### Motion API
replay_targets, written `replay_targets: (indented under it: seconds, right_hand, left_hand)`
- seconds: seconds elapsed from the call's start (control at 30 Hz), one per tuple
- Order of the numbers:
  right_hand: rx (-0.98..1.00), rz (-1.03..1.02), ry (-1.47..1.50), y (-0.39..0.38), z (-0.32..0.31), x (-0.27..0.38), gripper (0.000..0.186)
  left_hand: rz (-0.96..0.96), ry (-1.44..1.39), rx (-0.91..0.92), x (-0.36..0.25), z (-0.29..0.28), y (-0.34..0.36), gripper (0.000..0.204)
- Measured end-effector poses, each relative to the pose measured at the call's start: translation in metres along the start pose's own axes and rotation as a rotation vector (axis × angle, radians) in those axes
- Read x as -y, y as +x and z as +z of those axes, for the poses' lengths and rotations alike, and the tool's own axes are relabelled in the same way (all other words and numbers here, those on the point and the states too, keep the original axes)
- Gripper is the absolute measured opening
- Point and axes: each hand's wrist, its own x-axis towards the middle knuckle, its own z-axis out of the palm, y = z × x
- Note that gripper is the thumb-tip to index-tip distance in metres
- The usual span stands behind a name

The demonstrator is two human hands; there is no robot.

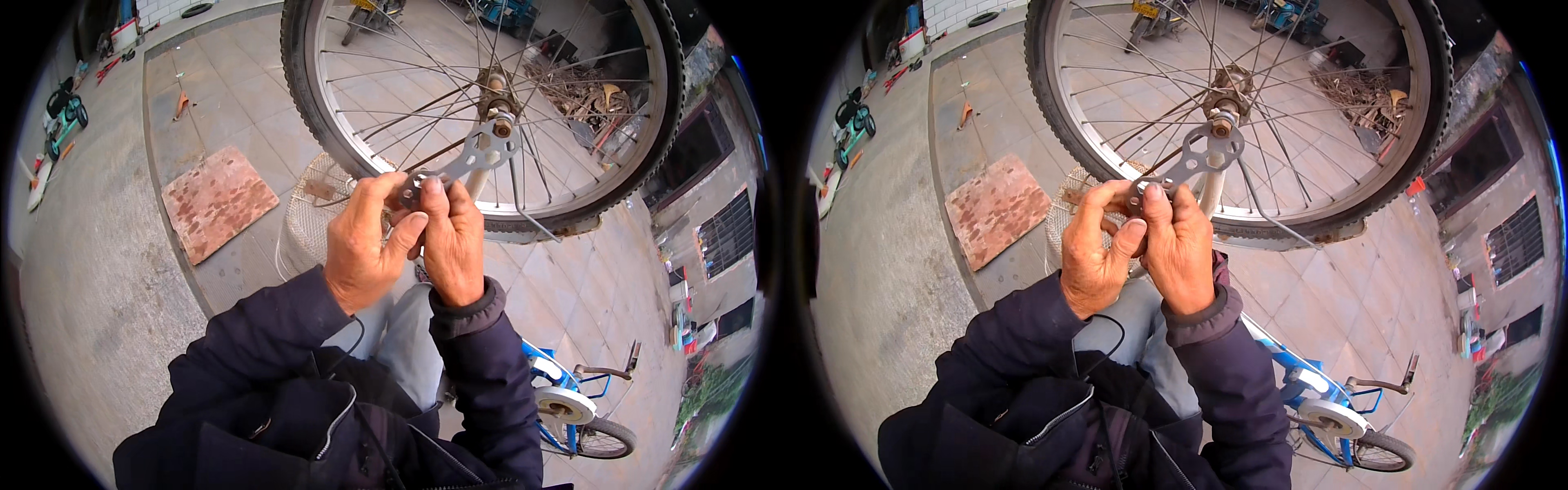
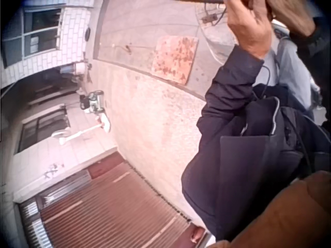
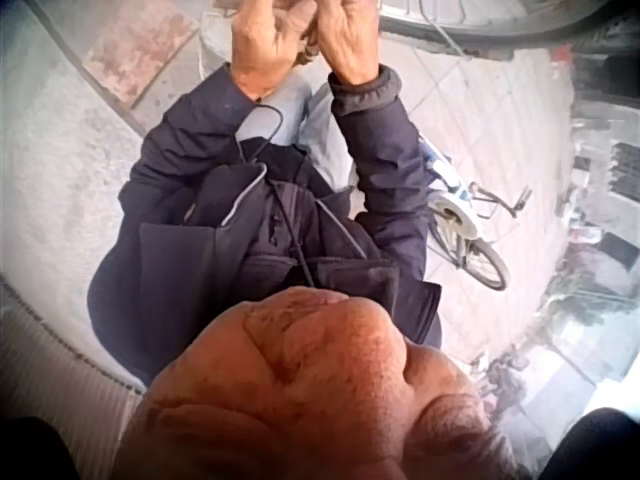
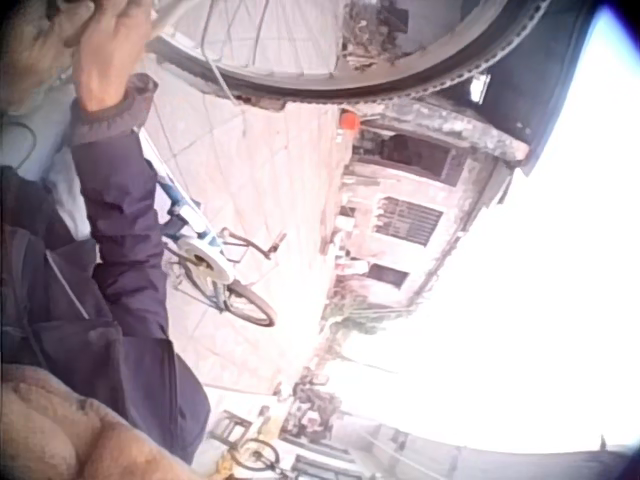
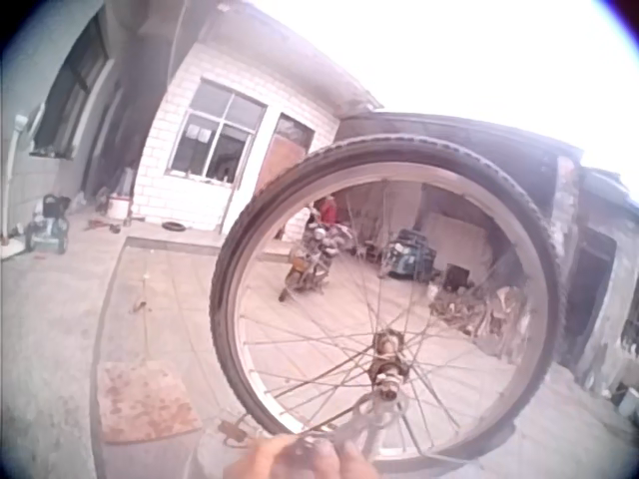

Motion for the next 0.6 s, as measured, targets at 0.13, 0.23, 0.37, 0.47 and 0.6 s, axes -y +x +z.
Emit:
replay_targets:
  seconds: [0.13, 0.23, 0.37, 0.47, 0.6]
  right_hand:
    - [0.051, 0.064, -0.050, 0.003, 0.006, 0.012, 0.034]
    - [0.100, 0.033, -0.169, 0.009, 0.003, 0.015, 0.039]
    - [0.127, 0.003, -0.227, 0.013, 0.002, 0.016, 0.040]
    - [0.090, -0.140, -0.286, 0.007, -0.001, 0.018, 0.027]
    - [0.069, -0.063, -0.319, -0.008, -0.019, 0.015, 0.021]
  left_hand:
    - [-0.394, -0.293, 0.119, 0.010, -0.006, -0.001, 0.019]
    - [-0.425, -0.306, 0.105, 0.010, -0.005, 0.007, 0.020]
    - [-0.350, -0.258, 0.101, 0.017, -0.007, 0.013, 0.027]
    - [-0.346, -0.298, 0.104, 0.014, -0.014, 0.022, 0.031]
    - [-0.327, -0.338, 0.027, 0.008, -0.026, 0.049, 0.028]
